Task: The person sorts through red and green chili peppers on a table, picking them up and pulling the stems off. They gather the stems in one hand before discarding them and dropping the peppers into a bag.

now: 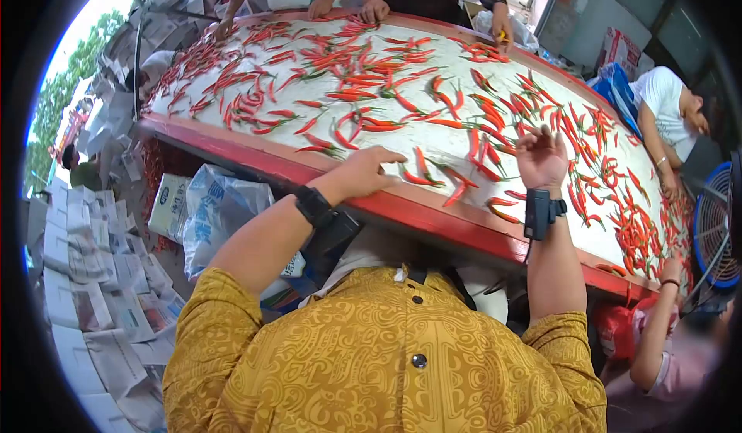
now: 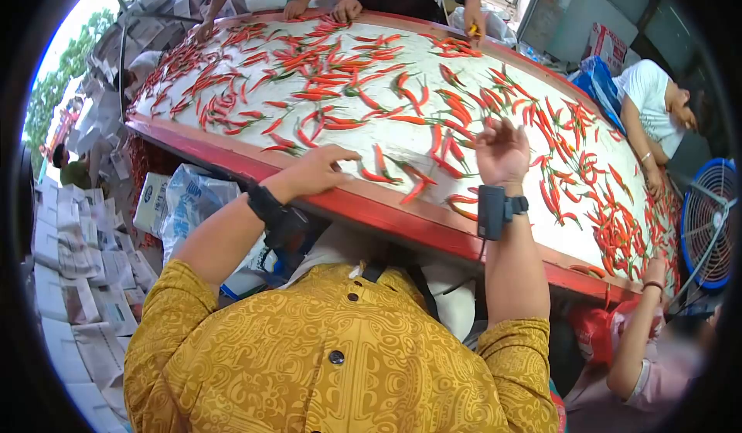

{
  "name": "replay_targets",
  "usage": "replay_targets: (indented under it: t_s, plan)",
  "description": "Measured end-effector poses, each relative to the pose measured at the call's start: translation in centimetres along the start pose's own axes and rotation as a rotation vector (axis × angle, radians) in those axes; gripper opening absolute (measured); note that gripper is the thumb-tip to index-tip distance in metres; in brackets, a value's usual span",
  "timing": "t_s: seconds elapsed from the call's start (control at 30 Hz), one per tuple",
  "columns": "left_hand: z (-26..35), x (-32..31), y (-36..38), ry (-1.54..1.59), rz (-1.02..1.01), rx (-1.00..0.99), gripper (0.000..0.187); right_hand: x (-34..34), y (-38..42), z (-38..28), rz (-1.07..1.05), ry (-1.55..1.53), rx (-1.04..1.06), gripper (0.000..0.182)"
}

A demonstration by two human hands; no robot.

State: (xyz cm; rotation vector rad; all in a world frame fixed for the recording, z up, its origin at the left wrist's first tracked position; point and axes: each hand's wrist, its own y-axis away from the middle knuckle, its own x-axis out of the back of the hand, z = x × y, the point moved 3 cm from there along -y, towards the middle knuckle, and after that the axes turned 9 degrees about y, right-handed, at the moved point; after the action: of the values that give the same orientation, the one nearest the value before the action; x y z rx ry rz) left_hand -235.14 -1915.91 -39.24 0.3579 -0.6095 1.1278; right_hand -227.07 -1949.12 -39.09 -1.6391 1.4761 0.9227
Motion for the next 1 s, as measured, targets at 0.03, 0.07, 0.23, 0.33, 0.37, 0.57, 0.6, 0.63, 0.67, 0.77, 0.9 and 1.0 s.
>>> replay_targets:
  t_s: [0.03, 0.07, 0.23, 0.33, 0.37, 0.57, 0.6, 0.63, 0.67, 0.77, 0.9, 1.0]
  plan:
    - [0.9, -1.5, -0.9, -0.101, -0.033, -0.169, 0.04, 2.0, 0.4, -1.7, 0.02, -0.008, 0.046, 0.034]
    - [1.1, -2.8, -1.7, -0.157, -0.105, -0.121, 0.034, 4.0, 0.6, -3.1, 0.06, -0.022, 0.053, 0.034]
    - [0.1, -1.8, -5.3, -0.379, 0.061, -0.034, 0.026, 8.6, 0.5, -6.5, 0.109, -0.041, 0.135, 0.035]
    - [-2.0, 2.6, -10.3, -0.452, 0.323, 0.013, 0.026, 9.1, 0.0, -6.5, 0.06, -0.1, 0.138, 0.036]
    - [-3.0, 3.4, -11.9, -0.498, 0.335, -0.014, 0.025, 9.3, 0.1, -6.3, 0.033, -0.065, 0.115, 0.037]
    - [-8.9, 3.4, -18.9, -0.936, 0.267, 0.28, 0.022, 10.9, 1.0, -8.3, -0.112, -0.007, 0.039, 0.042]
    - [-9.0, 3.4, -19.2, -0.933, 0.285, 0.25, 0.021, 11.1, 1.0, -9.0, -0.14, 0.004, 0.058, 0.042]
    - [-9.1, 3.2, -19.3, -0.933, 0.258, 0.259, 0.021, 11.3, 1.2, -9.6, -0.166, 0.016, 0.072, 0.042]
    - [-9.0, 3.2, -19.3, -0.958, 0.26, 0.265, 0.02, 11.2, 1.4, -10.1, -0.18, 0.009, 0.069, 0.044]
    - [-8.1, 2.9, -18.9, -0.973, 0.286, 0.235, 0.018, 12.2, 1.7, -11.3, -0.181, 0.0, 0.067, 0.045]
    - [-5.9, 2.5, -18.6, -0.932, 0.389, 0.182, 0.019, 12.6, 2.4, -12.2, -0.234, 0.004, 0.0, 0.045]
    - [0.2, 1.5, -18.4, -0.88, 0.541, 0.16, 0.022, 12.3, 3.3, -12.5, -0.308, 0.098, -0.125, 0.044]
